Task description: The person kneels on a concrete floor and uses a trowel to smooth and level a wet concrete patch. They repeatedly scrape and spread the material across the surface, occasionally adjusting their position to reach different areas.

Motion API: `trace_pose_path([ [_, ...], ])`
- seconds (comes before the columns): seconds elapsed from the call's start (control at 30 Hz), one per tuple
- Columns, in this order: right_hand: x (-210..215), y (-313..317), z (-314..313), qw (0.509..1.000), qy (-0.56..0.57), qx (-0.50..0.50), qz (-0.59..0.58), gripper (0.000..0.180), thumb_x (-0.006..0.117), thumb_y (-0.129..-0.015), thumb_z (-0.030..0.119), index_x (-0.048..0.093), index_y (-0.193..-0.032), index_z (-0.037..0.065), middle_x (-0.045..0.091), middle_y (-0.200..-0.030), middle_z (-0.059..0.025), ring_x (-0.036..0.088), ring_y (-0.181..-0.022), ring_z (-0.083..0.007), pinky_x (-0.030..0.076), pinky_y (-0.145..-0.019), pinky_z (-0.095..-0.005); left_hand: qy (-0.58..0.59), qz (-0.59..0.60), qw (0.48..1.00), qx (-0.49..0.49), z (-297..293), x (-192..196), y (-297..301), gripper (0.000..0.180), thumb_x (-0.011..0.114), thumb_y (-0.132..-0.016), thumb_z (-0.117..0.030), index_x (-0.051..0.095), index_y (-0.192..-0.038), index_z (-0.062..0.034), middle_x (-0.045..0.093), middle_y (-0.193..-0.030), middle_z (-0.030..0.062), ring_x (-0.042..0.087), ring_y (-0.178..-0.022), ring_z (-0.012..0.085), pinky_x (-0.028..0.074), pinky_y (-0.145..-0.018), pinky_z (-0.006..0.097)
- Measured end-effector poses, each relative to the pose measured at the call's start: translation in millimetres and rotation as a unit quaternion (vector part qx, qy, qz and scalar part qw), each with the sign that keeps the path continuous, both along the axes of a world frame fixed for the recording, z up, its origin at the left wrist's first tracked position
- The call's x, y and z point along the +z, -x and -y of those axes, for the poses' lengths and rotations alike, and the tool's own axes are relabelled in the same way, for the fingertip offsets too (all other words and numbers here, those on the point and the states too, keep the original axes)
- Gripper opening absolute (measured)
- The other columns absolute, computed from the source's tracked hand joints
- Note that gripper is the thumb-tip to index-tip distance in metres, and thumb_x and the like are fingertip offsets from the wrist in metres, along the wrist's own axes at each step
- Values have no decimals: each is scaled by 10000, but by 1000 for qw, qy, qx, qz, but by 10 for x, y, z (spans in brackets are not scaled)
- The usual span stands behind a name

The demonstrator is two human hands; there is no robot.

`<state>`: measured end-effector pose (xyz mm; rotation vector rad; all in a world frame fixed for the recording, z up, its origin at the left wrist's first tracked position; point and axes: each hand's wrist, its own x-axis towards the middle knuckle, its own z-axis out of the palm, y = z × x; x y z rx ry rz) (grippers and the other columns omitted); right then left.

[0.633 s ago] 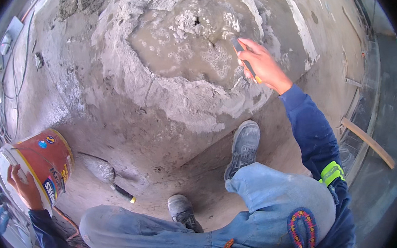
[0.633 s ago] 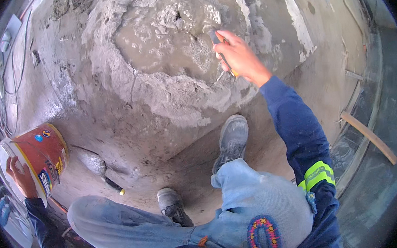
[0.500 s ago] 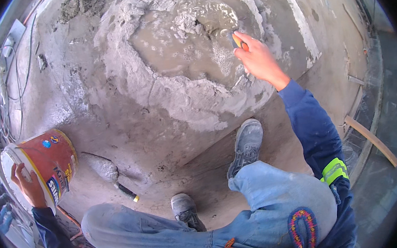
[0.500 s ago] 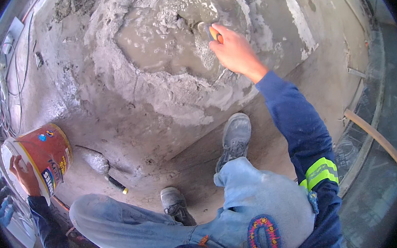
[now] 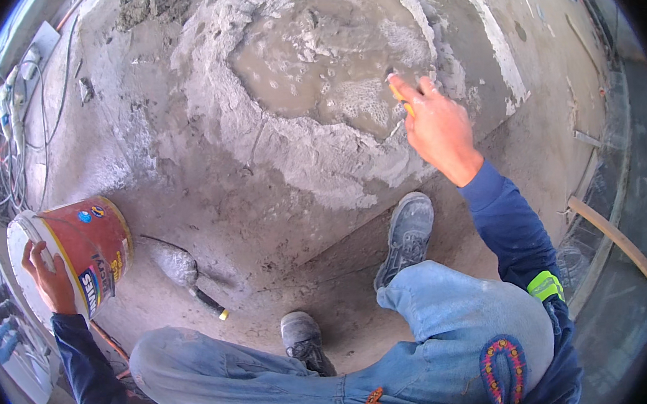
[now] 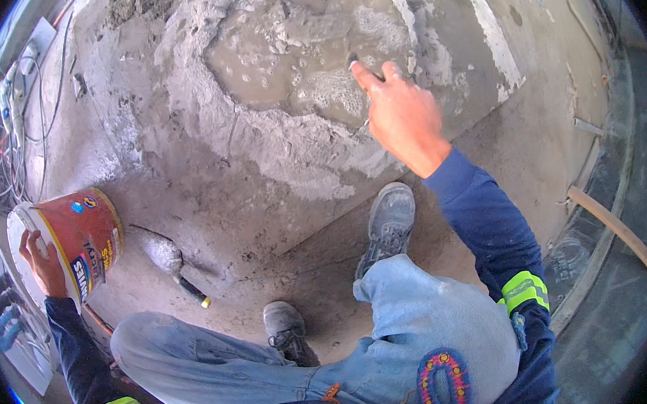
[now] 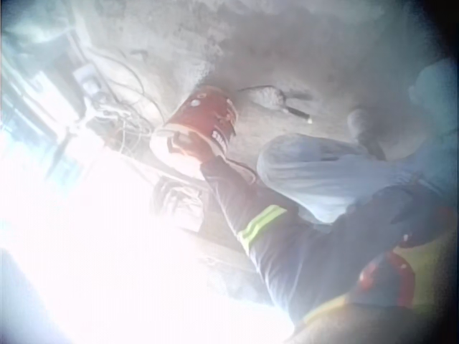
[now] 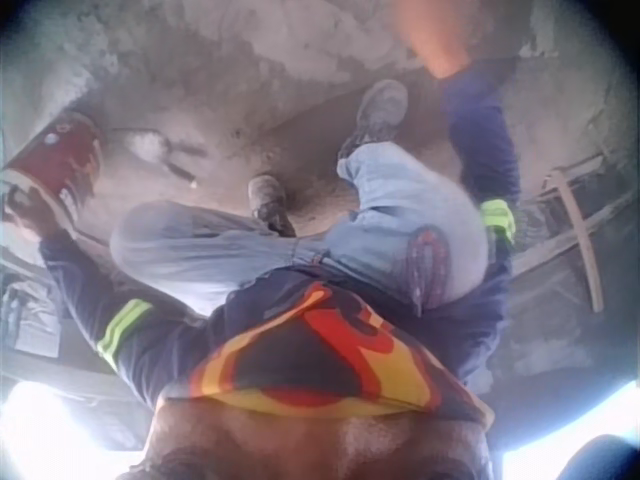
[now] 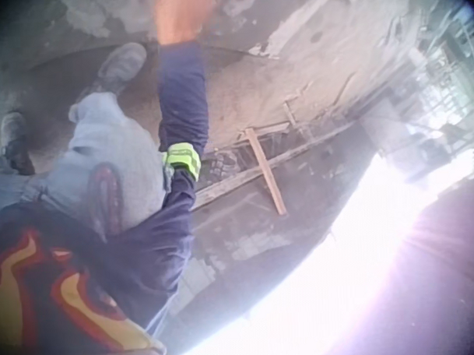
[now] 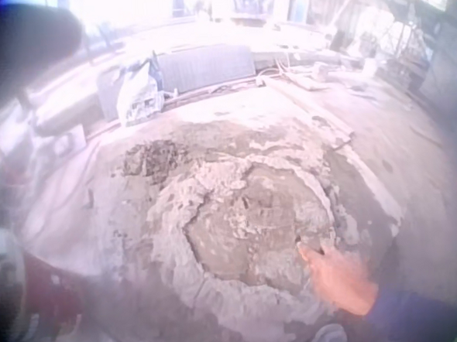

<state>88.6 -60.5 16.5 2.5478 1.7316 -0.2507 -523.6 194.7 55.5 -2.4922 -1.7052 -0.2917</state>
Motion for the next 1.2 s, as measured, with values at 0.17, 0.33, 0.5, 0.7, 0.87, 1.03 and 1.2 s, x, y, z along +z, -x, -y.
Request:
trace_pose_path([
  [0.17,-385,-173,-297,998,8,58,16,575,490,-809,22,496,-1366,165,564,-1181,-228,662,-851,-356,539,-731,-457,-11,-15,1000,0,-4,-37,40,334,559,-833,-62,541,-1161,-121,414,-1372,122,504,-1206,355,453,-956,446],
  [0.33,-295,-284,-278,998,-44,47,26,580,487,-818,18,480,-1376,179,544,-1210,-207,650,-890,-379,526,-786,-465,-1,-12,1000,11,-5,-61,80,335,565,-839,-80,535,-1171,-117,409,-1376,126,509,-1197,366,448,-955,447],
  [0.5,123,-368,-43,996,-86,33,0,560,539,-804,31,487,-1355,122,570,-1132,-194,642,-855,-399,524,-756,-479,-3,15,999,42,-56,-97,172,469,584,-849,-86,459,-1299,-118,419,-1364,168,513,-1199,347,436,-963,426],
  [0.7,-56,-320,444,998,-34,7,-58,506,554,-809,59,468,-1308,67,607,-1034,-195,637,-845,-406,518,-715,-497,59,136,987,69,-137,-191,311,589,588,-862,-92,369,-1406,-139,537,-1241,218,564,-1121,349,416,-957,424],
  [0.87,-342,-188,557,999,24,-7,-37,480,561,-797,44,478,-1270,54,628,-956,-189,644,-826,-403,515,-708,-503,64,126,987,76,-139,-164,317,585,578,-861,-96,364,-1405,-128,566,-1188,240,565,-1109,370,408,-950,438],
  [1.03,-610,-248,86,997,68,-5,-42,567,600,-778,60,471,-1330,63,643,-1028,-209,633,-893,-407,515,-762,-490,60,95,988,102,-137,-171,310,588,571,-863,-103,352,-1408,-128,550,-1210,264,552,-1118,398,396,-962,451],
  [1.2,-649,-315,-196,982,4,-74,-172,509,600,-761,103,531,-1262,35,645,-1046,-231,631,-937,-404,505,-800,-463,51,99,990,84,-151,-191,292,602,570,-859,-107,334,-1412,-119,533,-1225,288,531,-1148,416,386,-978,455],
])
